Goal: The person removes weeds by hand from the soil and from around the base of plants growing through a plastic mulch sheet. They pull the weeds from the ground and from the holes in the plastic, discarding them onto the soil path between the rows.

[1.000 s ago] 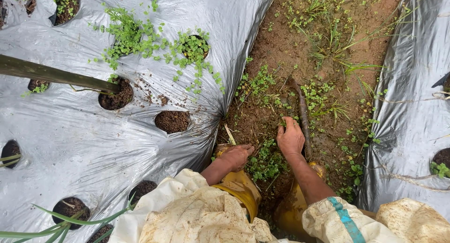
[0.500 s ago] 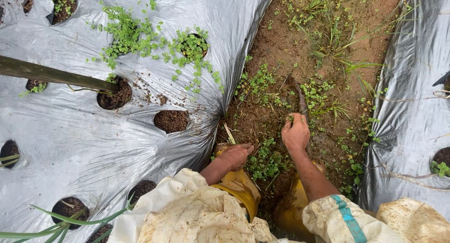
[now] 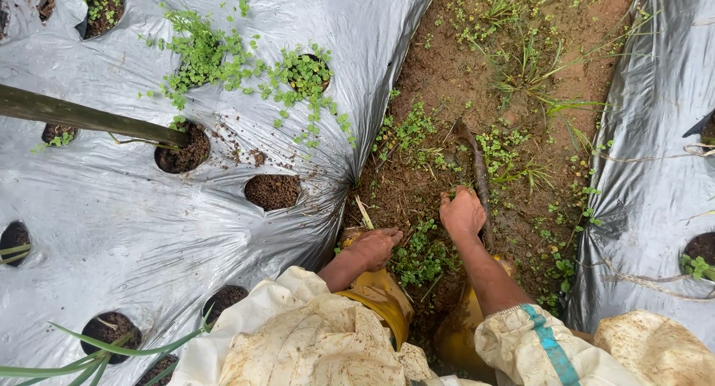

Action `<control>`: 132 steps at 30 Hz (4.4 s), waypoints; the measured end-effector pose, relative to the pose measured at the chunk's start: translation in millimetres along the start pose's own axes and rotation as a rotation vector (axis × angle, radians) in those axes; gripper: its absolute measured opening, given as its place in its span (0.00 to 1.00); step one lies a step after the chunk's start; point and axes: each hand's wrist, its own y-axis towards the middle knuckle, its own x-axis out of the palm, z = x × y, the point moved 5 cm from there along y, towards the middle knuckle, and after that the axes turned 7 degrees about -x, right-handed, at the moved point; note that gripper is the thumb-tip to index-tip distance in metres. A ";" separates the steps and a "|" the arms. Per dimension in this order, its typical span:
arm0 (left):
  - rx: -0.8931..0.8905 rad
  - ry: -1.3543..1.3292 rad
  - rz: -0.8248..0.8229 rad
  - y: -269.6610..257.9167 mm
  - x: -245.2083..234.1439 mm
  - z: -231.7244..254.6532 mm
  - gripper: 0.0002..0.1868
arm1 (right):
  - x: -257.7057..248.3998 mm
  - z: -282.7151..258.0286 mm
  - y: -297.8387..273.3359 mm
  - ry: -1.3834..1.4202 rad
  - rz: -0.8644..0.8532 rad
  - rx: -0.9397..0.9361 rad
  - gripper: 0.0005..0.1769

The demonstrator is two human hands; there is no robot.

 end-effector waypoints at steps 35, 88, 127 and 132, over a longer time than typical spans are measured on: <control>0.117 -0.434 0.175 -85.5 -172.7 5.0 0.23 | -127.7 -121.8 -105.1 -0.032 -0.217 -0.716 0.15; -0.069 -0.026 0.484 -240.4 -416.2 21.4 0.11 | -426.3 -220.8 -147.9 -0.777 -0.197 -0.592 0.23; -0.156 -0.930 0.350 4.3 -244.7 0.6 0.27 | -63.1 -9.8 91.5 0.337 -0.527 0.135 0.35; -0.125 -0.941 0.361 3.4 -236.4 2.1 0.28 | -58.2 -8.2 94.8 0.430 -0.327 0.205 0.23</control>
